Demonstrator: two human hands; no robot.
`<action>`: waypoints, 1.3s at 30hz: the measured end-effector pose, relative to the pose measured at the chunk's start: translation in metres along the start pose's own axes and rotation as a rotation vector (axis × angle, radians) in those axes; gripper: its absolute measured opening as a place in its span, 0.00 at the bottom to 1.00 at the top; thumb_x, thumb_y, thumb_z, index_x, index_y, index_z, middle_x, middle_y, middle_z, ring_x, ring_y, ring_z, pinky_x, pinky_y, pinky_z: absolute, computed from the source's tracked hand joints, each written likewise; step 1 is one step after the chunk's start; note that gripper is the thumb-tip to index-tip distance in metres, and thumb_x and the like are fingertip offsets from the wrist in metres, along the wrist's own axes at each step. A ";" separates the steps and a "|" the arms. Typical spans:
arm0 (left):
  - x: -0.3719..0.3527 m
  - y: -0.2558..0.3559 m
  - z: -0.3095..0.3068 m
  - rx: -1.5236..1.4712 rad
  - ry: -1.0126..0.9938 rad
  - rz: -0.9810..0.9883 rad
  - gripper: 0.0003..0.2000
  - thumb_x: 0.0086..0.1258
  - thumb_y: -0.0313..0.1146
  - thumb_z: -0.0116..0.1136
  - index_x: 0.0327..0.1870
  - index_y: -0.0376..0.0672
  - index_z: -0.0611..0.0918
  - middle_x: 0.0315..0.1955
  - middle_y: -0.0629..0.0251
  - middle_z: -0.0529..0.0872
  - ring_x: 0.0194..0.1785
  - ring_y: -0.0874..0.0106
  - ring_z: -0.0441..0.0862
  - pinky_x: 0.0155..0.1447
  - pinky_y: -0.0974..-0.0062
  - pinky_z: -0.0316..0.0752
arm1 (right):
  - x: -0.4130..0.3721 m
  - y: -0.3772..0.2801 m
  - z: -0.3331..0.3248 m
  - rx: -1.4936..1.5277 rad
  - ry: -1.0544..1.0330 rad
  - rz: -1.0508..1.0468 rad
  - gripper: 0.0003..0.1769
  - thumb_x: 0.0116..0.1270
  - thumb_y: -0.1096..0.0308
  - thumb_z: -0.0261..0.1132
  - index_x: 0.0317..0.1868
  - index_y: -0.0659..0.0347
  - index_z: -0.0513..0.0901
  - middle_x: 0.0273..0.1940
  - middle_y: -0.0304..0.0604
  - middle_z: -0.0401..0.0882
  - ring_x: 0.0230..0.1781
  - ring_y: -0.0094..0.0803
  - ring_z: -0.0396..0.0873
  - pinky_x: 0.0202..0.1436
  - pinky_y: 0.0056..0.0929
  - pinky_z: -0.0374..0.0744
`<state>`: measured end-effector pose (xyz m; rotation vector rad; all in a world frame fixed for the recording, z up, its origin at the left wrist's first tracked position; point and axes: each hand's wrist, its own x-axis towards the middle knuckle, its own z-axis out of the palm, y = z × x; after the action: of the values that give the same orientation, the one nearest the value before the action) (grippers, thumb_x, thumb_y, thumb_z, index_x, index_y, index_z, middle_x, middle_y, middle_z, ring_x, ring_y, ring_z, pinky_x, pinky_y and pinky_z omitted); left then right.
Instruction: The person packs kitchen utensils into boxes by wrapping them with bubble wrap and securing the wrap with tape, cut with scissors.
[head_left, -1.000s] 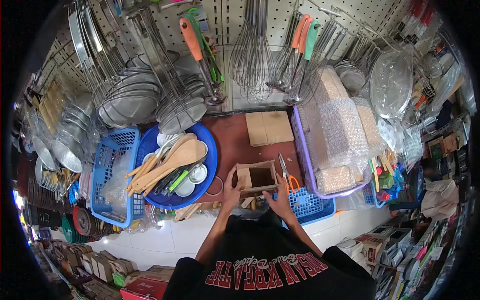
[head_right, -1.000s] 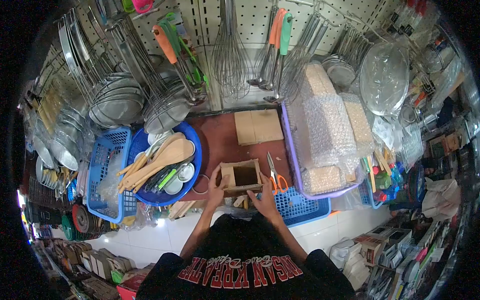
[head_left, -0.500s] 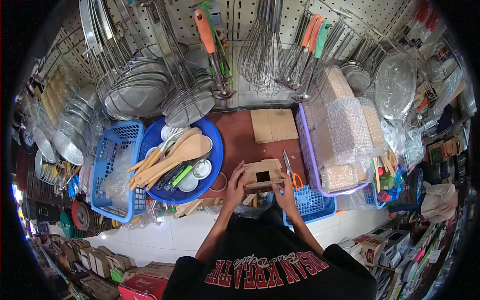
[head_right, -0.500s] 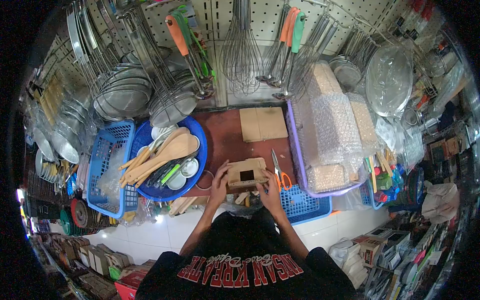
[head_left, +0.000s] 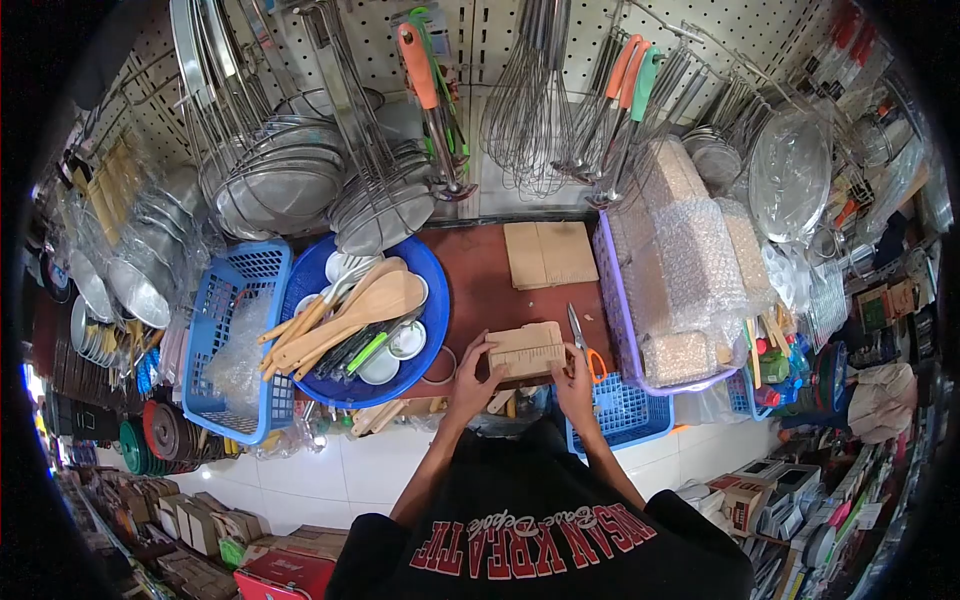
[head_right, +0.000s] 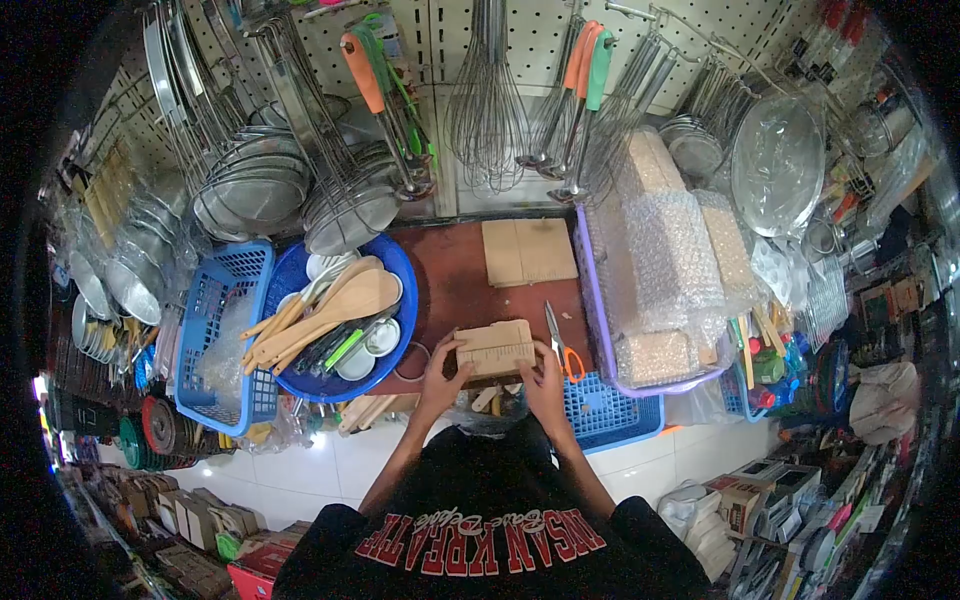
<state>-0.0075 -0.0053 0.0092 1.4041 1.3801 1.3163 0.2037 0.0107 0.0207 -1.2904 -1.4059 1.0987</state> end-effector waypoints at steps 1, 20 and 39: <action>0.000 0.001 0.000 0.005 0.005 0.002 0.22 0.65 0.30 0.68 0.59 0.38 0.77 0.70 0.50 0.70 0.73 0.56 0.69 0.75 0.63 0.63 | 0.000 -0.003 0.002 0.028 0.019 -0.008 0.21 0.75 0.69 0.62 0.65 0.65 0.72 0.61 0.49 0.73 0.58 0.36 0.78 0.55 0.32 0.83; -0.006 -0.001 0.000 0.037 0.042 0.046 0.20 0.73 0.27 0.56 0.65 0.38 0.74 0.69 0.47 0.71 0.73 0.53 0.69 0.75 0.60 0.62 | 0.008 -0.015 -0.009 -0.175 -0.107 -0.010 0.27 0.73 0.76 0.62 0.71 0.59 0.70 0.60 0.48 0.70 0.61 0.35 0.75 0.54 0.27 0.83; -0.054 -0.014 -0.038 0.563 0.185 -0.127 0.06 0.66 0.28 0.63 0.42 0.39 0.83 0.36 0.55 0.82 0.44 0.54 0.80 0.49 0.57 0.74 | 0.009 -0.020 -0.014 -0.336 -0.091 -0.127 0.26 0.74 0.67 0.64 0.70 0.58 0.72 0.60 0.51 0.72 0.58 0.41 0.75 0.51 0.30 0.82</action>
<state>-0.0413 -0.0622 -0.0059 1.5393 2.0413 1.0342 0.2128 0.0193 0.0437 -1.3742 -1.7713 0.8694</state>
